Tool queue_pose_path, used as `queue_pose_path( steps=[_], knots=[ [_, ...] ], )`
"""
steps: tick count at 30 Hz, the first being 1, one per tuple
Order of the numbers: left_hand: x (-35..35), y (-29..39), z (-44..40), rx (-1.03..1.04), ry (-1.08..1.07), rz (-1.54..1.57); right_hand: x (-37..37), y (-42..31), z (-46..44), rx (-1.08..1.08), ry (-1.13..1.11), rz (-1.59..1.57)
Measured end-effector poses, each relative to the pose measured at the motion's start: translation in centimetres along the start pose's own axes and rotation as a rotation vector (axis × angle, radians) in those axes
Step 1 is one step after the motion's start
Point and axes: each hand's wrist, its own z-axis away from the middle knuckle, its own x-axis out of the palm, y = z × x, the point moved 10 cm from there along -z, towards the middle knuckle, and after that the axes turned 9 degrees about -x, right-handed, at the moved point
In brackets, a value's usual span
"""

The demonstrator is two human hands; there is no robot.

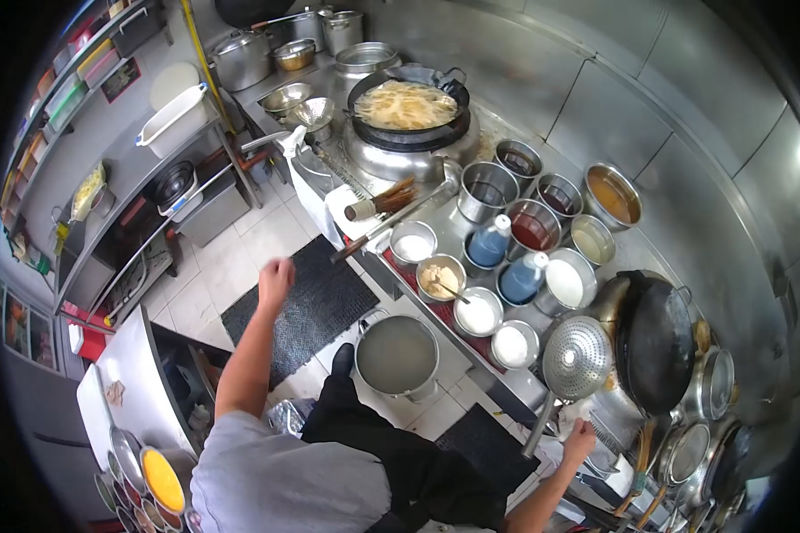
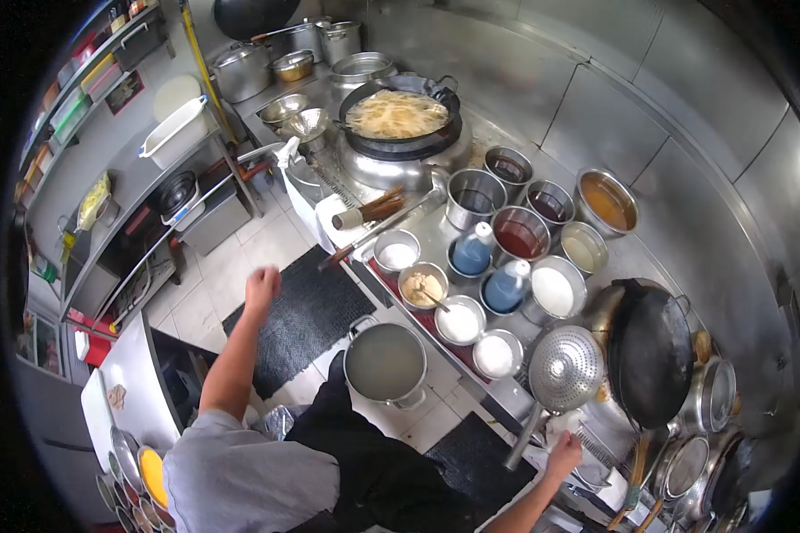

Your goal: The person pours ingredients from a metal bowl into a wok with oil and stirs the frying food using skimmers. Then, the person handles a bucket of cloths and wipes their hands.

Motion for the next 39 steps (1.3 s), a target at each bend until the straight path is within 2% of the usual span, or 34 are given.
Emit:
queue_pose_path(
  steps=[2, 4, 6, 9, 11, 13, 14, 15, 17, 19, 20, 22, 24, 28, 29, 30, 32, 34, 36, 39],
  knots=[
    [2.1, 5.5, -6.9, -0.034, -0.093, 0.315, -1.0, 0.1, 1.4, 0.030, 0.042, 0.000],
    [5.2, 10.0, -15.0, 0.021, -0.139, 0.402, -2.5, -0.6, 3.8, 0.099, 0.116, 0.063],
    [9.5, 12.7, -23.4, -0.002, -0.227, 0.513, -3.8, -4.3, 6.6, 0.222, 0.081, 0.221],
    [15.4, 16.4, -32.3, -0.067, -0.281, 0.648, -2.9, -8.3, 10.6, 0.285, 0.120, 0.206],
    [18.8, 16.5, -38.5, -0.096, -0.271, 0.617, 0.7, -3.0, 13.3, 0.348, -0.034, 0.289],
    [20.9, 17.2, -41.6, -0.144, -0.257, 0.520, 0.3, -8.7, 16.3, 0.098, 0.338, 0.405],
    [21.8, 17.8, -42.9, -0.139, -0.273, 0.525, 0.7, -8.6, 17.5, 0.109, 0.350, 0.411],
    [23.7, 17.3, -44.6, -0.178, -0.329, 0.497, 2.2, -7.8, 18.3, 0.131, 0.210, 0.445],
    [25.5, 17.2, -46.2, -0.198, -0.396, 0.454, 4.6, -4.9, 20.7, 0.170, -0.079, 0.505],
    [25.5, 17.5, -46.1, -0.211, -0.377, 0.463, 6.7, -0.8, 24.9, 0.210, -0.380, 0.550],
    [25.4, 17.4, -46.2, -0.223, -0.348, 0.470, 7.6, 2.3, 26.6, 0.223, -0.378, 0.549],
    [25.7, 16.8, -46.4, -0.176, -0.313, 0.425, 4.9, -2.6, 26.1, 0.327, -0.002, 0.409],
    [24.9, 17.5, -45.6, -0.051, -0.217, 0.365, 5.5, -6.8, 24.0, 0.329, -0.061, 0.476],
    [24.7, 17.4, -44.0, -0.013, -0.177, 0.353, 6.7, -10.8, 23.2, 0.279, -0.371, 0.770],
    [25.5, 17.0, -45.2, -0.090, -0.164, 0.368, 7.1, -12.2, 22.4, 0.007, -0.216, 0.646],
    [25.5, 16.9, -45.5, -0.165, -0.151, 0.385, 7.1, -14.1, 22.0, 0.008, -0.219, 0.639],
    [24.7, 18.3, -43.6, -0.047, -0.172, 0.377, 7.3, -11.5, 24.0, 0.779, 0.120, -0.169],
    [24.6, 18.2, -44.1, -0.014, -0.113, 0.349, 7.2, -11.9, 25.4, 0.846, 0.067, -0.134],
    [25.1, 17.2, -44.3, -0.072, -0.125, 0.367, 7.7, -12.7, 24.2, 0.760, 0.054, -0.195],
    [25.6, 17.1, -45.6, -0.097, -0.124, 0.390, 8.0, -12.8, 24.9, 0.795, 0.002, -0.171]
  ],
)
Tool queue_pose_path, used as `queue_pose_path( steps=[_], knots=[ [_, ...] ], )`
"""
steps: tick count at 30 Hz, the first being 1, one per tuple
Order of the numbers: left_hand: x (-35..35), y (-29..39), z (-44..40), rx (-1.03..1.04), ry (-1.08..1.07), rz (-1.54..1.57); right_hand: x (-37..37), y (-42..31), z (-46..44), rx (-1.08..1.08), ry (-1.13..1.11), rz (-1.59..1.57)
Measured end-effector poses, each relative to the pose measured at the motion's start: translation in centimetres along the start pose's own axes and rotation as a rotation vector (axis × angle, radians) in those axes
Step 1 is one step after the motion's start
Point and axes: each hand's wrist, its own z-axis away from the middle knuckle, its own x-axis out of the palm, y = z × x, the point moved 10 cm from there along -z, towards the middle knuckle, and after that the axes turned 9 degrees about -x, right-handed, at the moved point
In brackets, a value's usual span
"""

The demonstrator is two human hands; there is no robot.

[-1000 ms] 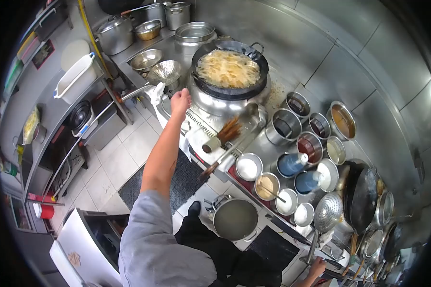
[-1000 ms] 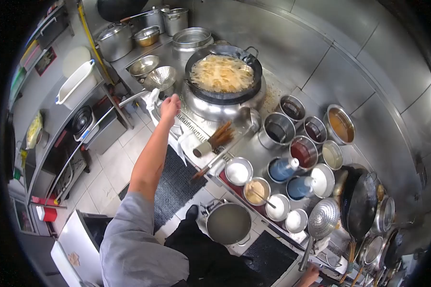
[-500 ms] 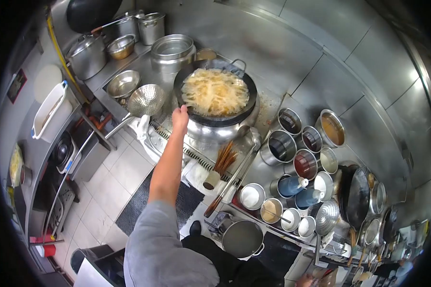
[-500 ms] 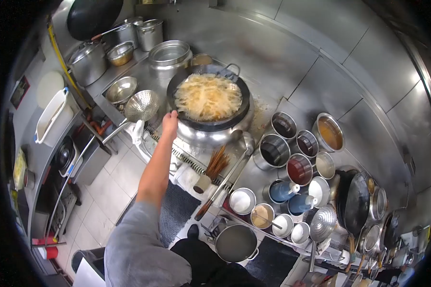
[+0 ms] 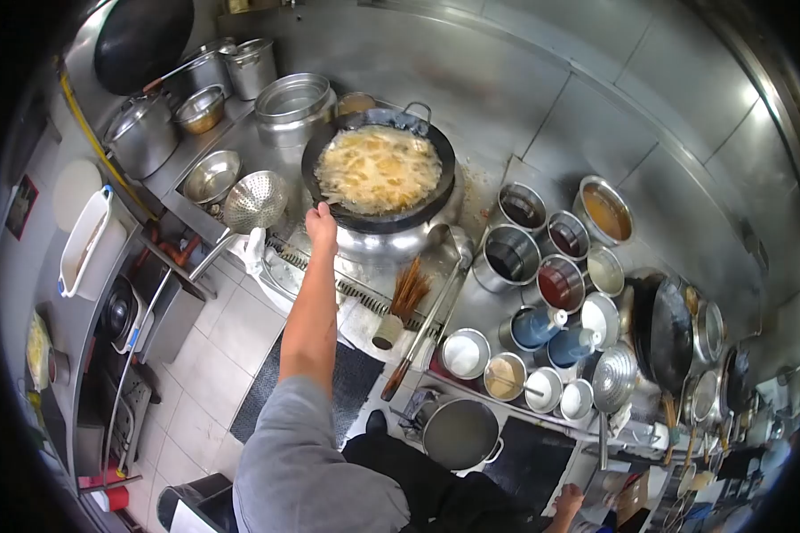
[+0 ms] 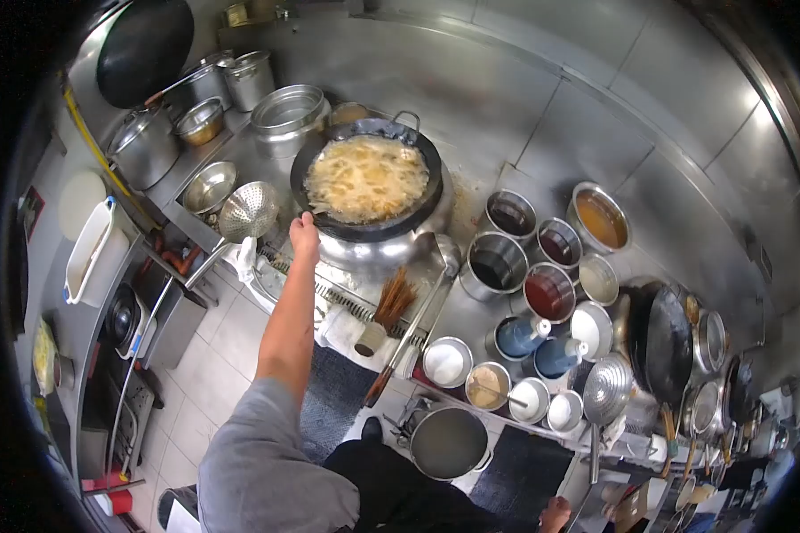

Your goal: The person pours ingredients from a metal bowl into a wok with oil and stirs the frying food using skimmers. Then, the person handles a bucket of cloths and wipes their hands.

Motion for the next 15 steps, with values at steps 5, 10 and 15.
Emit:
queue_pose_path(
  steps=[5, 10, 15],
  knots=[
    [-0.1, -0.9, -2.1, 0.070, 0.110, -0.106, -1.3, 1.8, 0.6, -0.039, 0.073, -0.004],
    [-0.7, -0.4, 1.4, -0.083, -0.095, 0.041, -2.8, 5.0, 1.2, 0.041, 0.002, -0.081],
    [-6.5, 1.0, 13.4, 0.076, -0.207, 0.242, -2.1, 11.4, 0.4, 0.150, -0.058, -0.147]
  ],
)
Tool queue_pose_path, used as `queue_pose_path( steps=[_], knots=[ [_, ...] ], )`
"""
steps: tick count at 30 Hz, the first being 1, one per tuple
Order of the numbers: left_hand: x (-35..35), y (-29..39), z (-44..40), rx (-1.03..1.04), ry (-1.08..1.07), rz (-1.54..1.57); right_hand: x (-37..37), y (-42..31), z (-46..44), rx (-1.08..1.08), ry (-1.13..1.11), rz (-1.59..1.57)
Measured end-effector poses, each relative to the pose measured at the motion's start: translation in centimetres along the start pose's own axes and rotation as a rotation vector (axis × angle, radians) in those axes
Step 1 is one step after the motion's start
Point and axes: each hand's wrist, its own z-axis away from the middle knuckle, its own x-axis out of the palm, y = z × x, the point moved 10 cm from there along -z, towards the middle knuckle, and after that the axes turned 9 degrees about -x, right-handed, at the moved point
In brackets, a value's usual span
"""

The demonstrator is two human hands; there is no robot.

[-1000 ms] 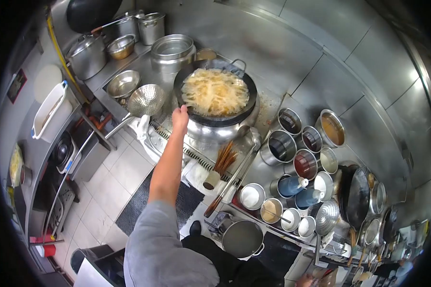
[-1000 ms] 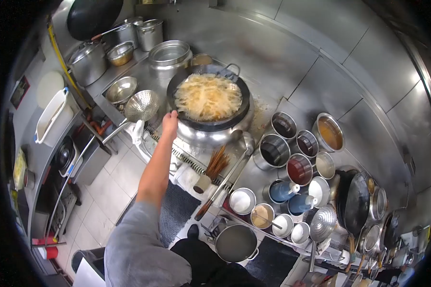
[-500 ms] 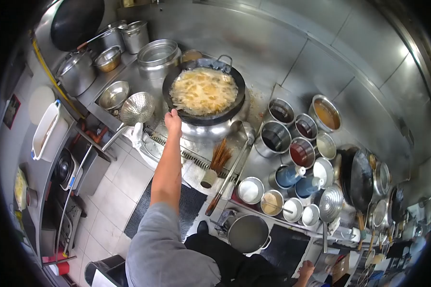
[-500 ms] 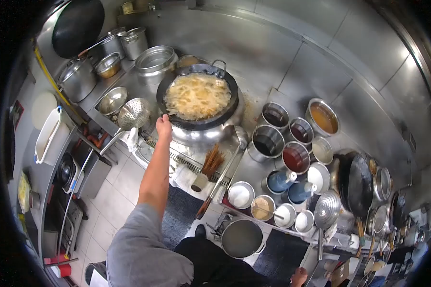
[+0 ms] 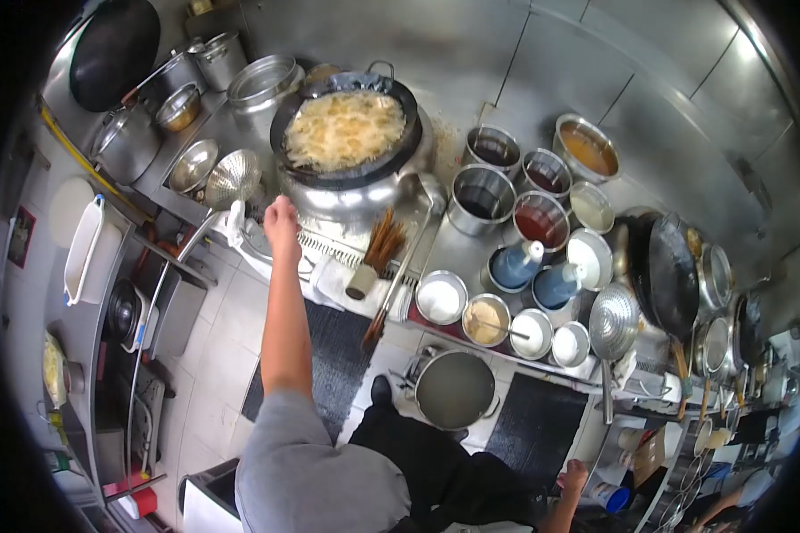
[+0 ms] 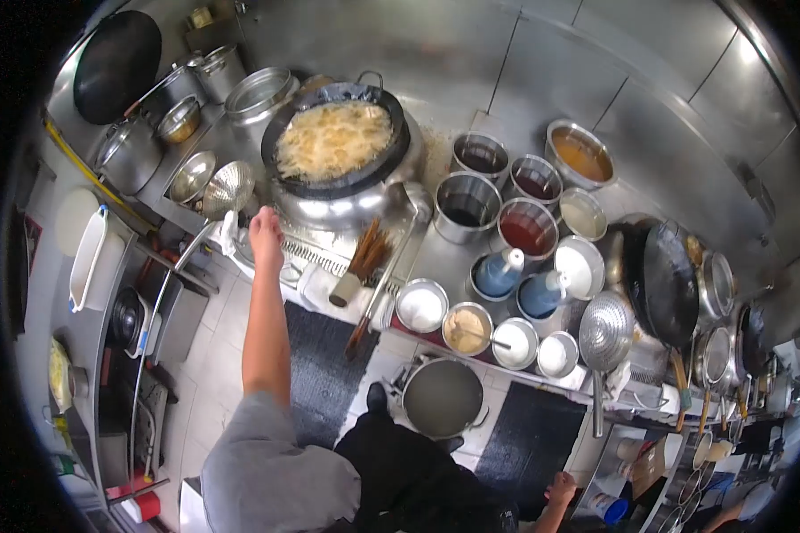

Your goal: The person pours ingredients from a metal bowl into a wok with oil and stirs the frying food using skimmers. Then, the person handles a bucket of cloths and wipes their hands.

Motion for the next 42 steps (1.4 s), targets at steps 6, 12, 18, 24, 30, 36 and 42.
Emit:
queue_pose_path(
  steps=[6, 12, 18, 24, 30, 36, 42],
  knots=[
    [-18.7, -12.2, 17.0, -0.093, 0.453, -0.024, 6.9, 5.0, 2.9, 0.186, -0.218, -0.117],
    [-15.3, -30.5, 18.2, -0.670, 0.276, -0.029, 11.4, 6.7, 2.7, 0.161, -0.434, -0.011],
    [-10.6, -37.5, 10.5, -0.469, -0.269, -1.258, 11.7, 9.2, 1.7, 0.130, -0.394, 0.012],
    [-12.8, -44.3, 7.8, -0.659, -0.194, 0.141, 13.5, 13.1, 2.7, 0.110, -0.441, -0.045],
    [-8.5, -39.9, 10.0, -0.590, -0.190, -0.112, 14.2, 14.6, 1.8, 0.187, -0.428, 0.014],
    [-4.3, -39.6, 9.0, -0.511, -0.235, -0.314, 12.9, 14.3, 0.0, 0.162, -0.379, -0.015],
    [0.2, -38.3, 7.4, -0.408, -0.282, -0.510, 13.2, 14.5, -0.4, 0.195, -0.378, -0.043]
  ],
)
